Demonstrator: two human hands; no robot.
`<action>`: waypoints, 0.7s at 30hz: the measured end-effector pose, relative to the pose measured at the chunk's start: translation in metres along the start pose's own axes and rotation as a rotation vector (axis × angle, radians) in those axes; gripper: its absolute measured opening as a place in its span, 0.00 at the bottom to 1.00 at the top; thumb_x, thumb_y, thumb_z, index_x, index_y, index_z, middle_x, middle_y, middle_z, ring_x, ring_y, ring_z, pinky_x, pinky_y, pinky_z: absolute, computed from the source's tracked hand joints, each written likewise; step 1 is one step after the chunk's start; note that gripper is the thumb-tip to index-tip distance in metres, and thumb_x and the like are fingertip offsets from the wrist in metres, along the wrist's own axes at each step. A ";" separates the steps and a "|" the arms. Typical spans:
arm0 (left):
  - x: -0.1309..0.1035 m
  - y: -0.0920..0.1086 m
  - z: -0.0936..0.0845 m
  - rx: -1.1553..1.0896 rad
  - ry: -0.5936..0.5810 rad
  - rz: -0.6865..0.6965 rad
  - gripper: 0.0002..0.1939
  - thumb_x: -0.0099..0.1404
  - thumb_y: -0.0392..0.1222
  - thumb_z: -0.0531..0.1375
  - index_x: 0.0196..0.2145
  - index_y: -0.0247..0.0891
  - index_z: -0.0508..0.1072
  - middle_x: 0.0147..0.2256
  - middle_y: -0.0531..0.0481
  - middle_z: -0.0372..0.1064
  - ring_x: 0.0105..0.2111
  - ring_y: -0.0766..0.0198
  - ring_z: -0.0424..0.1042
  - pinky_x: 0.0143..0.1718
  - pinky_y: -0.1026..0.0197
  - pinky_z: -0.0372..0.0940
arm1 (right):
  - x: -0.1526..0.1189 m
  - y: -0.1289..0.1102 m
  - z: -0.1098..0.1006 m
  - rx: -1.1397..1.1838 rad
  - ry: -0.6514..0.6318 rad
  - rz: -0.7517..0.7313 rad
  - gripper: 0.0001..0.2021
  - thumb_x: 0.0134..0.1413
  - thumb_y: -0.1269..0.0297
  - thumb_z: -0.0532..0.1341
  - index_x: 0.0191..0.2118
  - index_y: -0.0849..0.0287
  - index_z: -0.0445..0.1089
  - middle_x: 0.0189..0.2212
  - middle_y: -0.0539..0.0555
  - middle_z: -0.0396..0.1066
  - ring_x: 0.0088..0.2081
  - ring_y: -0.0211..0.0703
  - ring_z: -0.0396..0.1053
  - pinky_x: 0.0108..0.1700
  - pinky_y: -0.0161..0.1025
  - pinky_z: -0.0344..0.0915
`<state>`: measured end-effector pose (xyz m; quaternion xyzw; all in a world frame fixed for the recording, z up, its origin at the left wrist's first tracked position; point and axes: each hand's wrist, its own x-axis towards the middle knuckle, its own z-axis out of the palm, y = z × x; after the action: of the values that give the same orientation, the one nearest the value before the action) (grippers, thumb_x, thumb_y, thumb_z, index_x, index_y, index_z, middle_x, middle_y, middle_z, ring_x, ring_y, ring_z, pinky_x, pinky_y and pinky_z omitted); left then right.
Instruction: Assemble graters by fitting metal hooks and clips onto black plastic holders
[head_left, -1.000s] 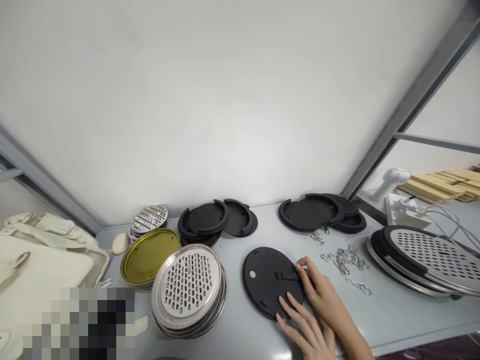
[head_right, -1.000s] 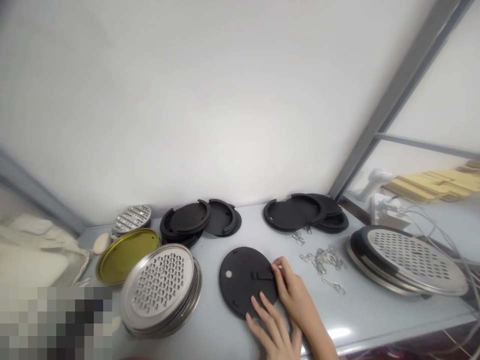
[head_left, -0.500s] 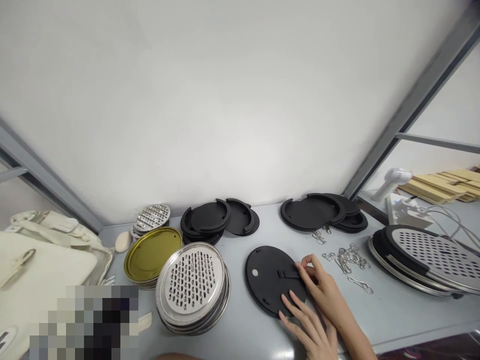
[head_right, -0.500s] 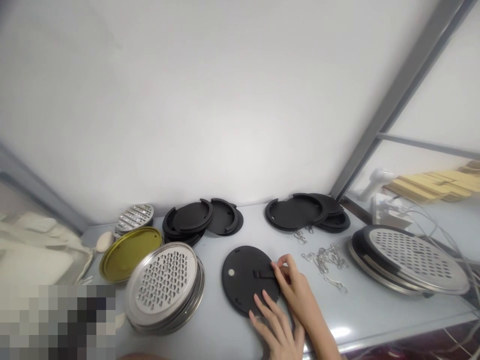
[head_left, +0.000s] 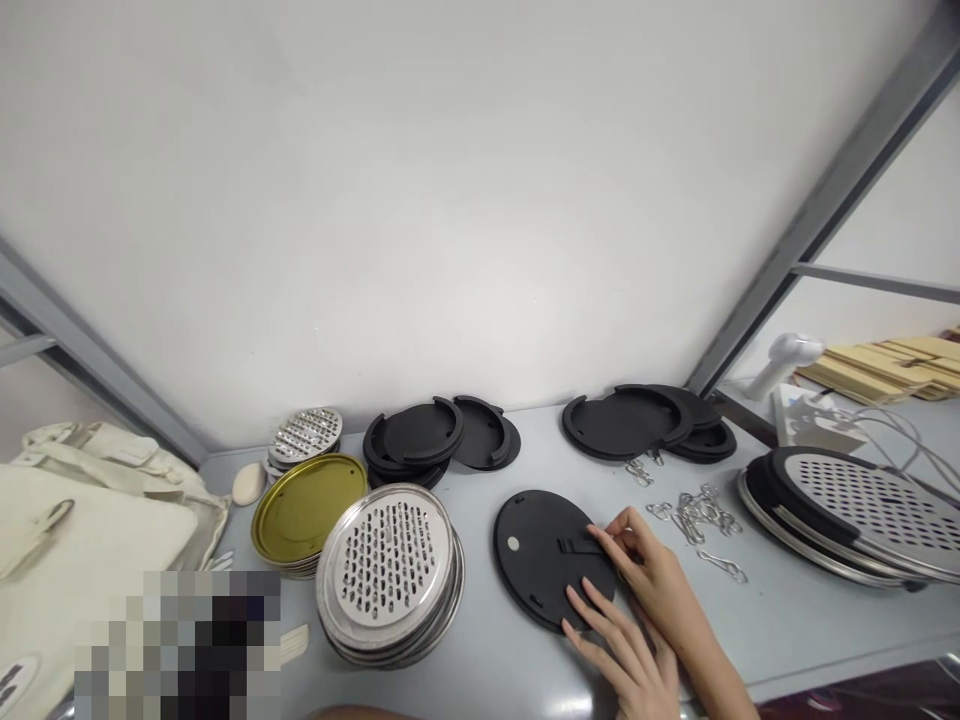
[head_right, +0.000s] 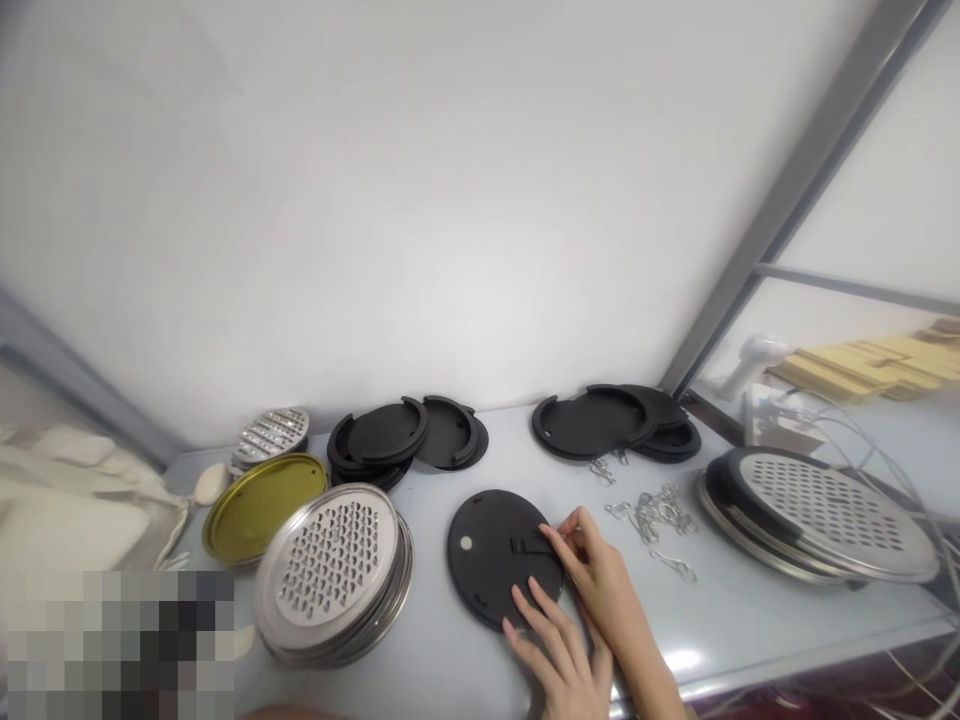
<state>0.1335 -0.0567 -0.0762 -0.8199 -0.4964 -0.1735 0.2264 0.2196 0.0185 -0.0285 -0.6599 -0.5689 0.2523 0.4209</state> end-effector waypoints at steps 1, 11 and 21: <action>0.000 -0.001 -0.001 0.005 -0.008 0.012 0.37 0.54 0.65 0.61 0.50 0.32 0.69 0.49 0.27 0.69 0.46 0.30 0.70 0.39 0.25 0.63 | 0.000 0.000 0.000 -0.007 0.003 0.000 0.17 0.59 0.46 0.55 0.32 0.54 0.56 0.19 0.45 0.62 0.23 0.38 0.59 0.28 0.35 0.59; 0.001 0.000 -0.003 0.025 -0.019 0.014 0.41 0.52 0.68 0.60 0.52 0.32 0.69 0.50 0.26 0.69 0.47 0.30 0.69 0.40 0.25 0.63 | 0.000 0.000 0.000 -0.089 -0.033 -0.029 0.17 0.60 0.46 0.55 0.30 0.54 0.58 0.19 0.44 0.57 0.23 0.37 0.56 0.28 0.35 0.57; 0.005 -0.010 -0.013 0.122 -0.028 0.092 0.44 0.51 0.71 0.58 0.52 0.31 0.67 0.48 0.28 0.70 0.45 0.32 0.71 0.37 0.28 0.65 | -0.001 -0.006 0.001 -0.051 0.009 0.005 0.16 0.60 0.46 0.54 0.34 0.53 0.54 0.16 0.42 0.53 0.21 0.37 0.53 0.26 0.34 0.55</action>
<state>0.1260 -0.0559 -0.0609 -0.8289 -0.4710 -0.1208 0.2765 0.2158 0.0180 -0.0243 -0.6732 -0.5714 0.2357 0.4058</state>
